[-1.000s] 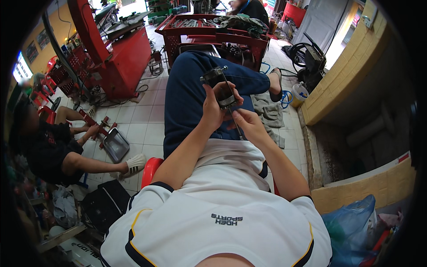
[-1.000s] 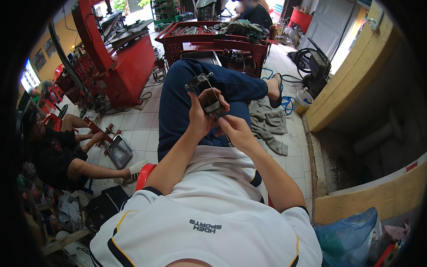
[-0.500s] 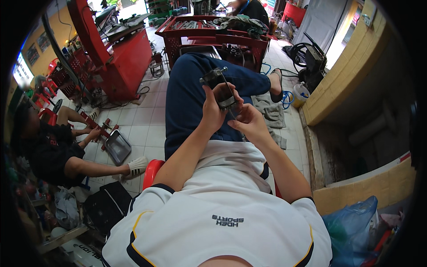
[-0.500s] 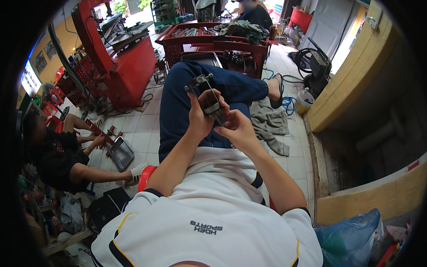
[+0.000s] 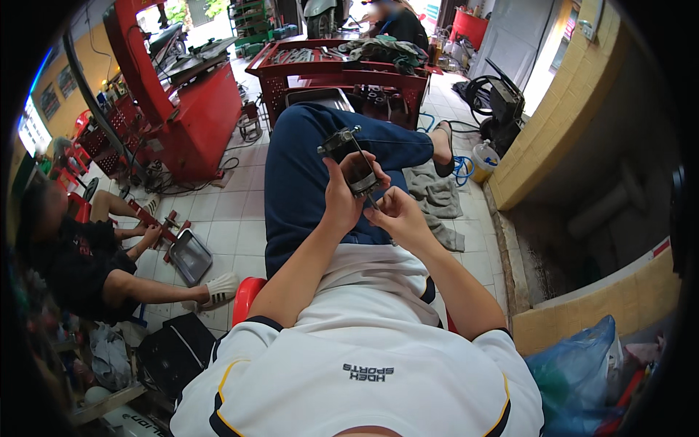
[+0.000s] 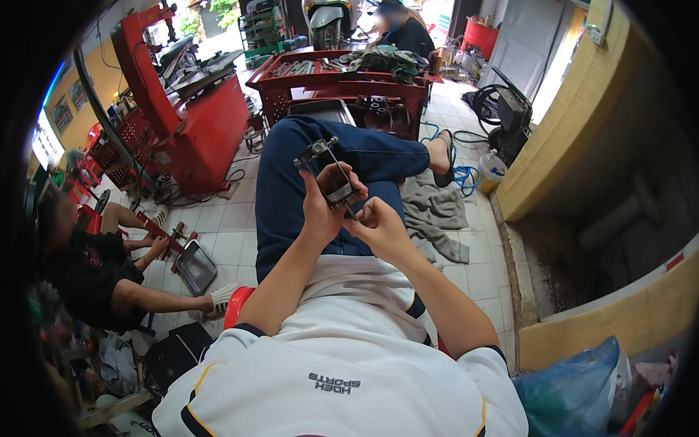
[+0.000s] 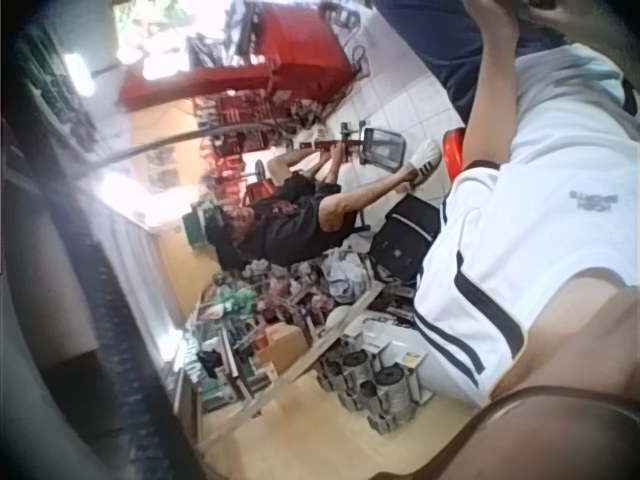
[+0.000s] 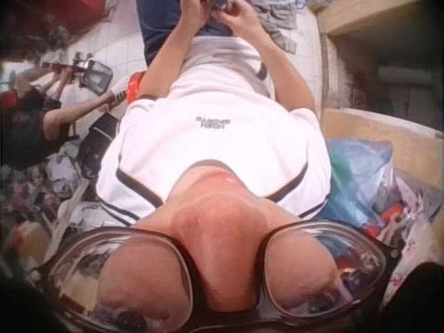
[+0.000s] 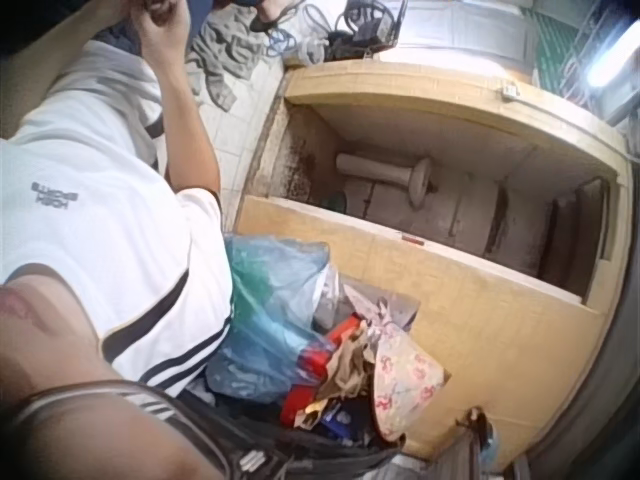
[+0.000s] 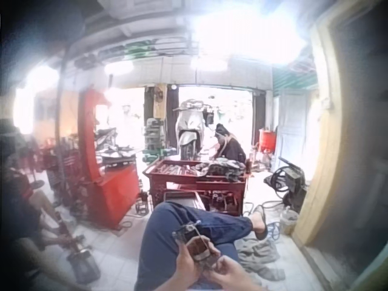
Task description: The person sits on the floor and uses a small screwdriver to adjust screws on a metallic mechanical part, likely a carburetor. They rotate the part to access different sides and continue tightening or loosening screws throughout the clip.
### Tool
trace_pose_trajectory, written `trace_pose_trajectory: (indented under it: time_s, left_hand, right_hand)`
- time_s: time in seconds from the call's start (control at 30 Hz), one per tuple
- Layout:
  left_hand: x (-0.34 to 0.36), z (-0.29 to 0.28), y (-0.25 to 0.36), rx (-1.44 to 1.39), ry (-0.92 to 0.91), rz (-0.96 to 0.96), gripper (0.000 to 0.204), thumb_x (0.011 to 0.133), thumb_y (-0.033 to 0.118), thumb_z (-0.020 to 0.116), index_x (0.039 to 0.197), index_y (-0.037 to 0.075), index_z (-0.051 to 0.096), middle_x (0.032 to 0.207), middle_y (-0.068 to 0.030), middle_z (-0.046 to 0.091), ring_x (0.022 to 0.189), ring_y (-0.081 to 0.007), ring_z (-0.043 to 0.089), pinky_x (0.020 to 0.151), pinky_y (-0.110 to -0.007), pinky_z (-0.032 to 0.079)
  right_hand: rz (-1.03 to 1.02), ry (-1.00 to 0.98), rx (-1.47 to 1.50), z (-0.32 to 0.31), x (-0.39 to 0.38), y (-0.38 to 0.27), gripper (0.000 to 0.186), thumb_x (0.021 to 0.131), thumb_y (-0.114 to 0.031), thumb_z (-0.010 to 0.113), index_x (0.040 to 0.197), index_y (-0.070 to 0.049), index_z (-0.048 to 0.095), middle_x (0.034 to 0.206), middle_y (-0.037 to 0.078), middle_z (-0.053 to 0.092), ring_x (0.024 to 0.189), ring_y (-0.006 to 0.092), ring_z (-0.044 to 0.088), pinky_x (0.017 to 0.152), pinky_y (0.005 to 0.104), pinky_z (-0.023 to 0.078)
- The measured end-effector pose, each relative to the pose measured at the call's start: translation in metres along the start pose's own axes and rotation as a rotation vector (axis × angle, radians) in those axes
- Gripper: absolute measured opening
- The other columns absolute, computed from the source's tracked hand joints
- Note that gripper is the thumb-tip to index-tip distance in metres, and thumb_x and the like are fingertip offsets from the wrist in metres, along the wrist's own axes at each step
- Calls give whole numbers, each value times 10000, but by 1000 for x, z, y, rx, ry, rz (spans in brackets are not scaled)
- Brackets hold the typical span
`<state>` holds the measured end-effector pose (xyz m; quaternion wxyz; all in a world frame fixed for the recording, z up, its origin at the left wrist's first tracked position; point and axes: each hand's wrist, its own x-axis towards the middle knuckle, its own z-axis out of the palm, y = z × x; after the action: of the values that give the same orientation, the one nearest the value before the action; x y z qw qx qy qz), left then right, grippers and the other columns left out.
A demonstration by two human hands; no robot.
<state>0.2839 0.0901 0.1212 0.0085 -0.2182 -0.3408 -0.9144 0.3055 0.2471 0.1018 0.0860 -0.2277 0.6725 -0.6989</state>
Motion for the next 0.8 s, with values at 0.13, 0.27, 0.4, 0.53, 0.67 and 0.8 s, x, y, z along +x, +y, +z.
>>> trace_pose_trajectory:
  time_s: [0.13,0.27,0.4,0.53,0.67,0.8]
  left_hand:
    - [-1,1,-3,-26,9,25,810,960,744,237,1174,33,561,929,-106,634,901,-246,665,847,-393,555]
    - [1,1,-2,-7,57,50,805,967,734,228,1182,34,563,938,-109,637,912,-252,670,843,-393,562]
    - [-1,0,-1,-39,89,28,798,973,728,219,1185,39,563,946,-106,637,921,-258,671,858,-401,564]
    - [-1,-2,-1,-54,132,53,781,984,711,201,1179,45,560,952,-107,645,921,-263,677,858,-406,564]
    - [-2,-2,0,-68,149,79,770,988,703,196,1172,50,560,960,-108,649,925,-265,681,852,-406,567]
    - [-1,-2,-2,-69,138,84,779,984,711,208,1186,47,560,979,-110,634,950,-263,671,878,-401,567]
  right_hand:
    - [93,3,157,7,-1,-23,341,1058,-326,528,1117,6,573,933,88,664,824,151,673,709,272,555]
    - [63,-100,137,-5,-2,-13,394,1082,-366,449,1080,0,596,892,86,684,825,154,683,701,276,558]
    - [115,-26,33,4,-2,-10,362,1069,-353,492,1049,-2,583,868,87,688,783,137,673,697,269,552]
    - [113,29,-13,9,-4,-15,344,1053,-347,532,1026,-6,574,862,110,692,694,125,661,622,253,542]
    - [203,23,57,8,-5,-26,359,1043,-363,548,1017,-5,563,830,123,686,604,133,653,541,237,525]
    - [216,-137,138,-9,-2,-13,352,1050,-373,529,1074,-22,521,856,112,683,666,139,677,532,263,540]
